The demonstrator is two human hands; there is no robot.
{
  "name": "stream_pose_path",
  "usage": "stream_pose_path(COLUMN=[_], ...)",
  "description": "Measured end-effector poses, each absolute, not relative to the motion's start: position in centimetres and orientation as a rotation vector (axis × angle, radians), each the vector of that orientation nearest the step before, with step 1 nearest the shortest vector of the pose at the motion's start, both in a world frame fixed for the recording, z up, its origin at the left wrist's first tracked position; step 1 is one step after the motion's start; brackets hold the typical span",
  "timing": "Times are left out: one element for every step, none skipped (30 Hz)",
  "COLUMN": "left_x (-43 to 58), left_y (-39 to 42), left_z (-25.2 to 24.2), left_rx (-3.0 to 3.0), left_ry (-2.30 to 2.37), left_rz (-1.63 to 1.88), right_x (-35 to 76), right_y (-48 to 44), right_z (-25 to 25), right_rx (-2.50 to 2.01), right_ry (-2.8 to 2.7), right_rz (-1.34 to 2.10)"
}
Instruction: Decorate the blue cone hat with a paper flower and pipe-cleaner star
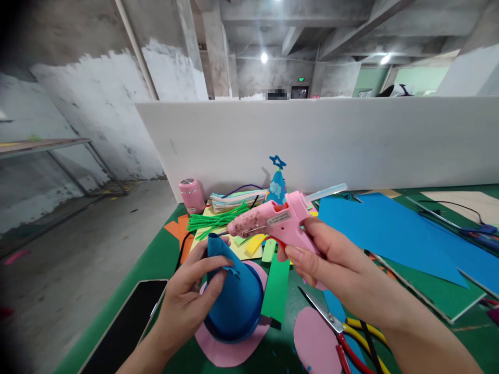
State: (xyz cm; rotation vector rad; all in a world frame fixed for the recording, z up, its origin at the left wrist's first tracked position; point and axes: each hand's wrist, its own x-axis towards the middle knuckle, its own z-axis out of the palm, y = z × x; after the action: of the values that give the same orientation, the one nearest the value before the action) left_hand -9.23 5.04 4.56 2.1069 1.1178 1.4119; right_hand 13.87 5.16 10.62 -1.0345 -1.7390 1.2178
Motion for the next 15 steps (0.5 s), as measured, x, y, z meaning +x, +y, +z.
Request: stream_pose_path(left_x=[-9.27, -9.31, -9.32, -9.32, -9.30, -9.26, -9.21, -9.16, -9.12, -9.08, -9.06, -9.04, -9.03, -9.03, -9.03], left_y=[5.08, 5.12, 5.17, 5.23, 5.29, 5.34, 5.39, 5.42, 5.44, 5.43, 5.41, 5.38, 5.34, 5.29, 5.25], left_z=[4.55, 4.55, 4.56, 4.58, 4.61, 4.64, 4.68, 4.72, 4.77, 4.82, 4.86, 4.90, 4.92, 4.93, 4.92], left_rx=[2.111, 2.113, 2.116, 2.116, 2.113, 2.108, 2.102, 2.097, 2.093, 2.090, 2.088, 2.086, 2.081, 2.077, 2.073], left_ry=[1.125, 1.131, 1.134, 1.133, 1.129, 1.123, 1.117, 1.118, 1.121, 1.129, 1.135, 1.139, 1.143, 1.141, 1.141], left_rz=[1.414, 1.415, 1.416, 1.415, 1.413, 1.414, 1.416, 1.415, 1.413, 1.412, 1.408, 1.405, 1.402, 1.402, 1.404], right_x=[13.88, 13.88, 13.89, 13.91, 13.92, 13.94, 13.95, 13.94, 13.91, 13.85, 13.76, 13.63, 13.48, 13.31, 13.13], right_y=[5.06, 4.96, 4.86, 4.76, 4.67, 4.59, 4.54, 4.51, 4.50, 4.52, 4.54, 4.56, 4.58, 4.59, 4.60], right_z=[10.53, 10.45, 10.38, 10.33, 10.29, 10.27, 10.27, 10.28, 10.32, 10.37, 10.45, 10.55, 10.67, 10.82, 10.97], right_rx=[-1.033, -1.033, -1.034, -1.035, -1.038, -1.041, -1.048, -1.053, -1.049, -1.041, -1.035, -1.035, -1.046, -1.064, -1.084], right_ry=[-1.728, -1.717, -1.707, -1.703, -1.696, -1.689, -1.680, -1.672, -1.672, -1.682, -1.696, -1.714, -1.727, -1.738, -1.750], right_rz=[1.223, 1.229, 1.233, 1.238, 1.242, 1.245, 1.251, 1.257, 1.262, 1.259, 1.256, 1.254, 1.250, 1.244, 1.233])
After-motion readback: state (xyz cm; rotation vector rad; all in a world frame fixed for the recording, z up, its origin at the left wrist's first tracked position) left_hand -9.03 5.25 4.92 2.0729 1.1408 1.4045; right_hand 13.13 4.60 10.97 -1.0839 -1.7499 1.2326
